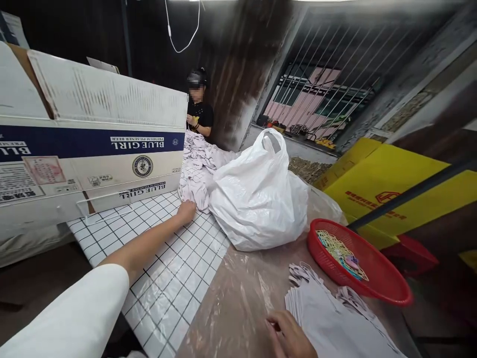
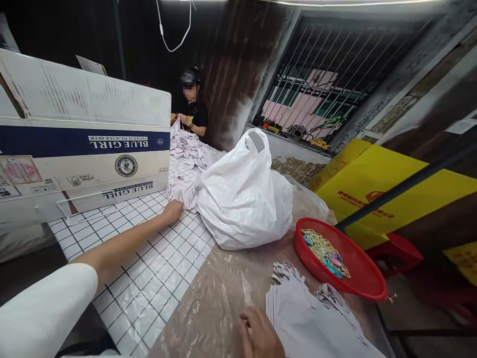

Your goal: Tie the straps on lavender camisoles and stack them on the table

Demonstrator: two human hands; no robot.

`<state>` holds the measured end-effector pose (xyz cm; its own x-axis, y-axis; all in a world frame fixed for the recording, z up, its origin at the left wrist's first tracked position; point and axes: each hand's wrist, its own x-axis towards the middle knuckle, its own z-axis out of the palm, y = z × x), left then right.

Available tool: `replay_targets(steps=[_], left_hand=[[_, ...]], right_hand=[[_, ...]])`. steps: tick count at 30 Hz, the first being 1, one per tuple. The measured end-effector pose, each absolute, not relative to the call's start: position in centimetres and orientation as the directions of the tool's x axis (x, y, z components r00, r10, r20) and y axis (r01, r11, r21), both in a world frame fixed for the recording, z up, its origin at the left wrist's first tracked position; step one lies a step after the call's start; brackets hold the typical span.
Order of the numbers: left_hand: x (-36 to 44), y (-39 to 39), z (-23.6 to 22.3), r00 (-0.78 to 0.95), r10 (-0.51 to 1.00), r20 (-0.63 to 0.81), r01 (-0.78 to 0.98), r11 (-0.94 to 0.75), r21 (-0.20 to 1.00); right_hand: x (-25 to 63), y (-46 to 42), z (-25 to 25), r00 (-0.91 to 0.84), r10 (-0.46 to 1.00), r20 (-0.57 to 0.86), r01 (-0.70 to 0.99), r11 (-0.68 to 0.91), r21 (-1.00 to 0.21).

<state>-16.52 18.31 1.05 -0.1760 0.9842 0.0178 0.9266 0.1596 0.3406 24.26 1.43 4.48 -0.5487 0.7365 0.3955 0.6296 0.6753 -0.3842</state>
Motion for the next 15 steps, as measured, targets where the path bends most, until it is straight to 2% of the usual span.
replay_targets(steps=[5,10,11,12,13,14,15], left_hand=[[-15.5,15.3,0.7,0.001,0.997,-0.076,0.921,0.028,0.389],[-10.5,6.7,1.1,0.354,0.916,-0.189,0.817,-0.205,0.539],[-9.6,4.9,1.6,0.471,0.861,-0.192,0.754,-0.279,0.594],[-9.2,3.5,2.3,0.643,0.751,-0.152,0.624,-0.398,0.672],[-9.1,2.5,3.2,0.735,0.669,-0.108,0.521,-0.455,0.722],[-9.6,2.0,4.1,0.745,0.662,-0.081,0.485,-0.454,0.747],[-10.3,2.0,4.9,0.689,0.723,-0.052,0.505,-0.427,0.75]], right_hand=[[20.1,2.1,3.1,-0.578,0.744,0.335,0.628,0.668,-0.399],[18.6,2.6,3.3,-0.624,0.752,0.212,0.625,0.644,-0.442],[18.3,2.6,3.7,-0.62,0.762,0.188,0.638,0.628,-0.445],[18.0,2.5,4.0,-0.613,0.772,0.165,0.652,0.613,-0.446],[17.7,2.3,4.4,-0.602,0.785,0.147,0.667,0.595,-0.448],[17.3,2.0,4.6,-0.593,0.796,0.124,0.68,0.577,-0.452],[16.9,1.7,4.7,-0.582,0.807,0.102,0.69,0.556,-0.465]])
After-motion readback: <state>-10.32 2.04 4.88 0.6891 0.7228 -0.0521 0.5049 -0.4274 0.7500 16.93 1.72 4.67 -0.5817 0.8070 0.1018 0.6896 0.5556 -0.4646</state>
